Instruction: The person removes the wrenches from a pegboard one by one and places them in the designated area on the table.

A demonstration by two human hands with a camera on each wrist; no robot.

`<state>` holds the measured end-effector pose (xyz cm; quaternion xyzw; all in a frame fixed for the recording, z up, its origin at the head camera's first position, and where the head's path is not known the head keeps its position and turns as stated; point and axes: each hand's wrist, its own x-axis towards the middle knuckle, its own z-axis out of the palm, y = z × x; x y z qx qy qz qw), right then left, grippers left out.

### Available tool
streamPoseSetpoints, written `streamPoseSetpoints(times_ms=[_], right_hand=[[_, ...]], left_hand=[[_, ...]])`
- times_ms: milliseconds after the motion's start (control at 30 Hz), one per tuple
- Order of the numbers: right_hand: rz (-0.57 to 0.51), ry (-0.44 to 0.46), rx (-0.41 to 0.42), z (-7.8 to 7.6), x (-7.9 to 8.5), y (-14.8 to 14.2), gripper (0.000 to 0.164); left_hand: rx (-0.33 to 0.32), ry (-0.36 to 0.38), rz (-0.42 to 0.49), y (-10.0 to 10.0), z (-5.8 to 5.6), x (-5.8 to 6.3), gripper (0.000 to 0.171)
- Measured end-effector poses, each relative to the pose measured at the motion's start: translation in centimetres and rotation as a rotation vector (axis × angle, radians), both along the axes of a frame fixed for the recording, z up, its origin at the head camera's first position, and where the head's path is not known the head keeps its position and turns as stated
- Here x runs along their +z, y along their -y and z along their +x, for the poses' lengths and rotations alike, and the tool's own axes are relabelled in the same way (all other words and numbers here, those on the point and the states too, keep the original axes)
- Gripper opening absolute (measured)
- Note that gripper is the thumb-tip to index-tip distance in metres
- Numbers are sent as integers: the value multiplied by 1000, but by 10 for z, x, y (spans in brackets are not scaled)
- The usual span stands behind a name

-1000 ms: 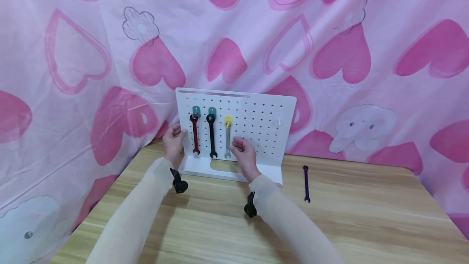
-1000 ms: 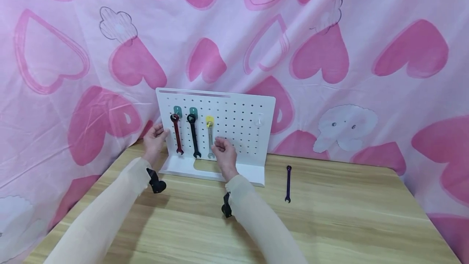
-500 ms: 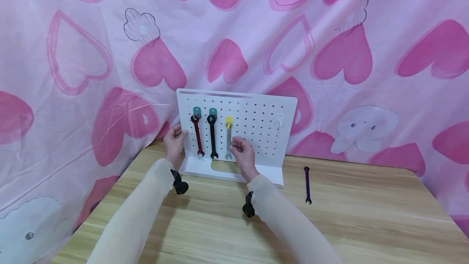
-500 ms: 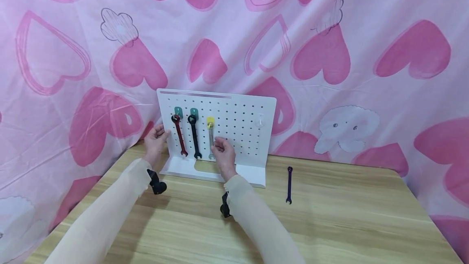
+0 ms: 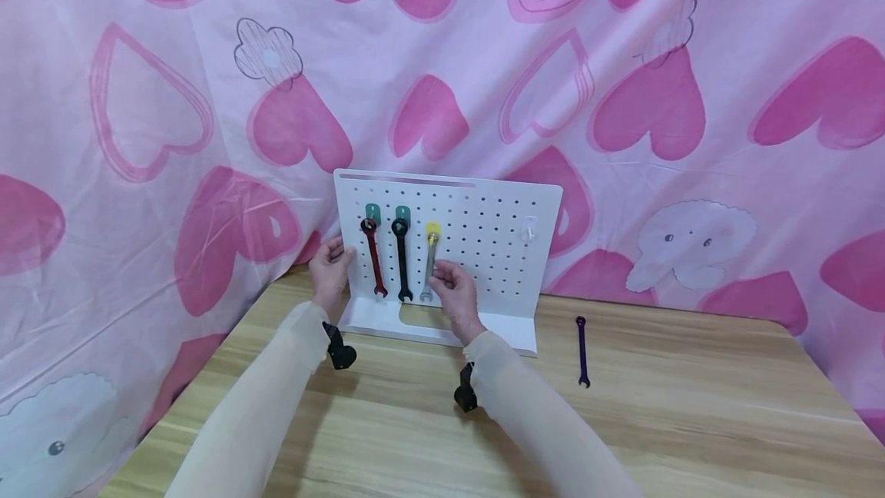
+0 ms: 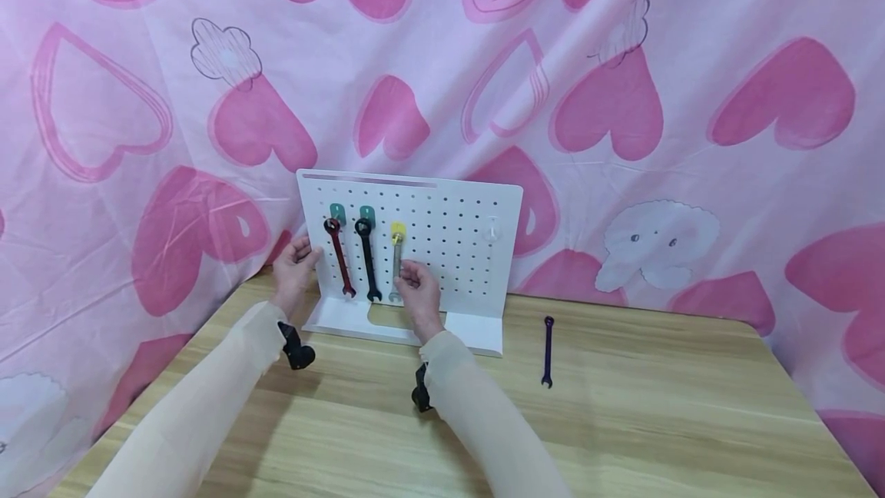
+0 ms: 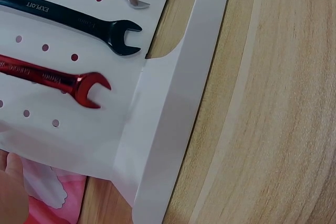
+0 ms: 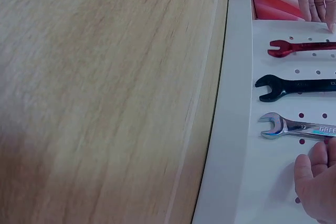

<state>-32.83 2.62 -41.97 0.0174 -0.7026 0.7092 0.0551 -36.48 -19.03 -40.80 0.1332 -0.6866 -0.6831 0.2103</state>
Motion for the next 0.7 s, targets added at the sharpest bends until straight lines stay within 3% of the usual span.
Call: streamPoseSetpoints(times_ms=[700], right_hand=[[-14,14,3,1,-1,8,30]], left_hand=[[5,3,23,0,-1,-1,34]])
